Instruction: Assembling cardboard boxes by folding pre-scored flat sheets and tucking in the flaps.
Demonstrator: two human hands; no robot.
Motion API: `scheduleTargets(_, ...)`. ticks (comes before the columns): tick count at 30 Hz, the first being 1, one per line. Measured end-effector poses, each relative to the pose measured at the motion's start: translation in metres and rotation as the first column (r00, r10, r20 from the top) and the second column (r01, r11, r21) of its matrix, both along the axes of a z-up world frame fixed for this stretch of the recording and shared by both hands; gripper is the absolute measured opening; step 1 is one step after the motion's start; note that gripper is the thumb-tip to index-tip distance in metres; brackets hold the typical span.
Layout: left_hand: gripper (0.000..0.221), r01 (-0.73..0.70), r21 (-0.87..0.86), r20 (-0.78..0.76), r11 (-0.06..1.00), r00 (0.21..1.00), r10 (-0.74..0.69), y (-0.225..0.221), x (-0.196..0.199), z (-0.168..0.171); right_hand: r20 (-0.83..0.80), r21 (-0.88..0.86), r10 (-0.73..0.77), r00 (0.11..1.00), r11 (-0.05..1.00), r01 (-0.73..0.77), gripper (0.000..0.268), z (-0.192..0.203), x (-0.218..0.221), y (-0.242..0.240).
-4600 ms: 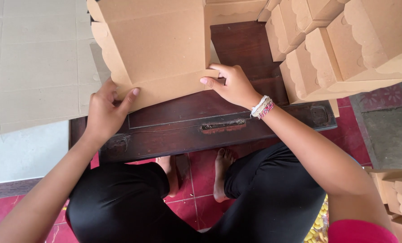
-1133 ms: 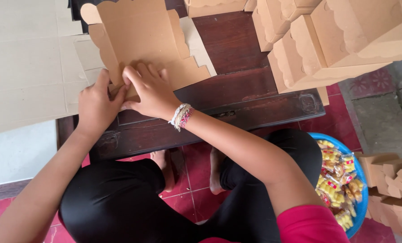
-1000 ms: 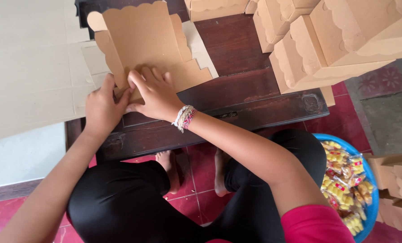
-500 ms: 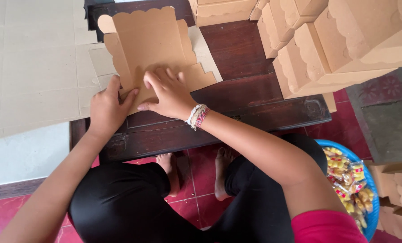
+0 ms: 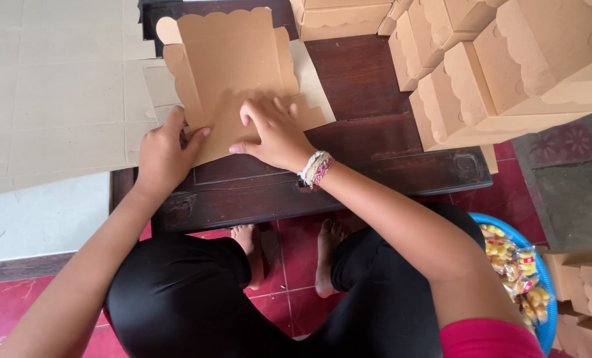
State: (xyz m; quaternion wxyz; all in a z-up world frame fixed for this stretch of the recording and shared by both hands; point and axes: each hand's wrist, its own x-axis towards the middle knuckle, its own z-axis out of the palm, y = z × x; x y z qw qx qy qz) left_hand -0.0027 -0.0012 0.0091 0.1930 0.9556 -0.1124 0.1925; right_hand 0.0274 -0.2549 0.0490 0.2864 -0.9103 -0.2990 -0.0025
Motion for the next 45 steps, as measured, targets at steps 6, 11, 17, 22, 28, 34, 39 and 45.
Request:
scheduleTargets(6,0.037,-0.003,-0.015,-0.022,1.0,1.0,0.003,0.0,-0.001,0.005,0.005,-0.044,-0.045,0.999,0.998,0.045,0.05,0.008,0.005,-0.022)
scheduleTargets(11,0.036,-0.001,-0.032,-0.046,0.999,0.999,0.0,0.001,0.001,0.002,0.038,-0.119,-0.063,0.997,0.991,0.067,0.056,-0.004,0.028,-0.055)
scheduleTargets(17,0.037,-0.006,-0.039,-0.059,0.999,0.998,0.004,0.001,0.002,0.002,0.061,-0.193,-0.126,0.99,0.972,0.136,0.062,0.005,0.027,-0.09)
scheduleTargets(22,0.036,-0.004,-0.072,-0.067,0.997,0.998,-0.001,0.001,-0.001,0.002,0.052,-0.179,-0.144,0.988,0.972,0.151,0.065,0.003,0.026,-0.098)
scheduleTargets(28,0.035,0.042,-0.416,-0.012,0.908,0.999,-0.051,0.015,-0.008,-0.001,0.041,0.001,-0.12,0.992,0.993,0.12,0.096,-0.006,0.029,-0.116)
scheduleTargets(34,0.026,0.049,-0.59,0.005,0.806,0.998,-0.057,0.032,-0.008,0.03,0.231,0.242,0.046,0.972,0.965,-0.103,0.033,0.032,0.012,-0.115)
scheduleTargets(39,0.023,0.155,-0.748,0.092,0.645,0.987,-0.131,-0.004,-0.027,0.129,0.405,0.466,-0.011,0.914,0.863,-0.196,0.018,0.094,-0.033,-0.102)
scheduleTargets(45,0.02,0.369,-0.757,0.258,0.54,0.927,-0.271,-0.042,-0.006,0.17,0.536,0.493,-0.302,0.788,0.87,-0.002,0.019,0.087,-0.055,-0.103)
